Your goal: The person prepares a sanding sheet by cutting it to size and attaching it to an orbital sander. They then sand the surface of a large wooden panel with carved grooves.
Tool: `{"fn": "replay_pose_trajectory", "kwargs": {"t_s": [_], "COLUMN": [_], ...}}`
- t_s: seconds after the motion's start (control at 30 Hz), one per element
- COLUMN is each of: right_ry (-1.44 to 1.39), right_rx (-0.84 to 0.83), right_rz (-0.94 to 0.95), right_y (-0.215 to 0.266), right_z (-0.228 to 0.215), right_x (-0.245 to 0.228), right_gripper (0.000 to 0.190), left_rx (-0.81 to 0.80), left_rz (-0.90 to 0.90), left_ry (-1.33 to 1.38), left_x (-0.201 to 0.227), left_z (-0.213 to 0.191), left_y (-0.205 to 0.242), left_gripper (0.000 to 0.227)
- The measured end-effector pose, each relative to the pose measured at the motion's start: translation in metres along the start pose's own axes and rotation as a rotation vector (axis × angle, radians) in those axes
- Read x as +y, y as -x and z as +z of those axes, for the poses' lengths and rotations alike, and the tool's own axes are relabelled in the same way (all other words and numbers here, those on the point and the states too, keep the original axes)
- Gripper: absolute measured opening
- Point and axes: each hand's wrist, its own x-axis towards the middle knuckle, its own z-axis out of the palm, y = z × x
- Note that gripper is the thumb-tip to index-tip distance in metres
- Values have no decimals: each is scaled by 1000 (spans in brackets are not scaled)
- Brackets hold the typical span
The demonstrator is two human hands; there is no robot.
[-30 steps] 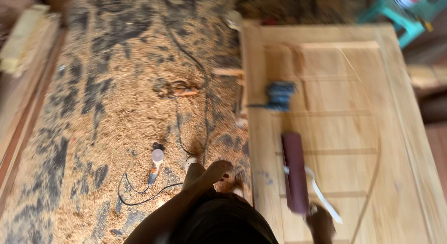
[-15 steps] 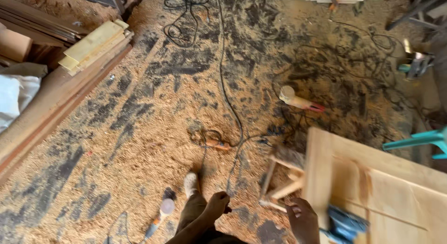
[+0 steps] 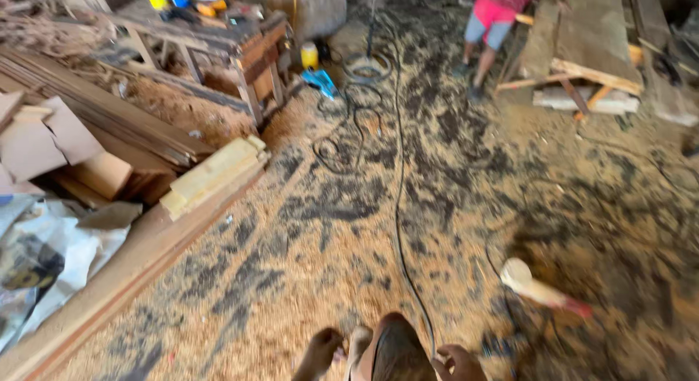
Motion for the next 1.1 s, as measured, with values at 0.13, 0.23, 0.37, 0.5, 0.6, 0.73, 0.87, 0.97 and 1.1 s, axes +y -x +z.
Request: {"fn": "replay_pose_trajectory", "kwargs": {"t_s": [0.13, 0.23, 0.37, 0.5, 0.6, 0.73, 0.87, 0.97, 1.1], "right_ry": [-40, -20, -10, -18, -9, 9, 15, 14, -11], "right_rx": [69, -87, -206, -411, -166, -129, -117, -164, -80], "right_rz": [-124, -127, -170, -27, -183, -200, -227, -272, -142], "right_y": [-153, -294, -437, -544, -593, -684, -784, -856, -949], "right_z": [5, -10, -55, -127, -161, -180, -163, -156, -173], "right_x": [-39, -85, -173, -257, -303, -348, -380, -402, -445], "right_gripper": [41, 41, 42, 40, 36, 37, 30, 28, 32], "left_rx": [53, 79, 141, 214, 264, 230, 230, 174, 101], "left_rz": [-50, -75, -113, -105, -77, -39, -150, -106, -43], "left_ry": [51, 80, 102, 139, 184, 214, 234, 205, 103], "left_x": [58, 141, 269, 342, 369, 418, 484, 551, 676], "left_z": [-8, -25, -84, -70, -66, -86, -117, -147, -193], "left_y": [-106, -203, -302, -382, -430, -513, -601, -661, -736], "left_gripper": [27, 27, 26, 26, 26, 27, 24, 28, 34]}}
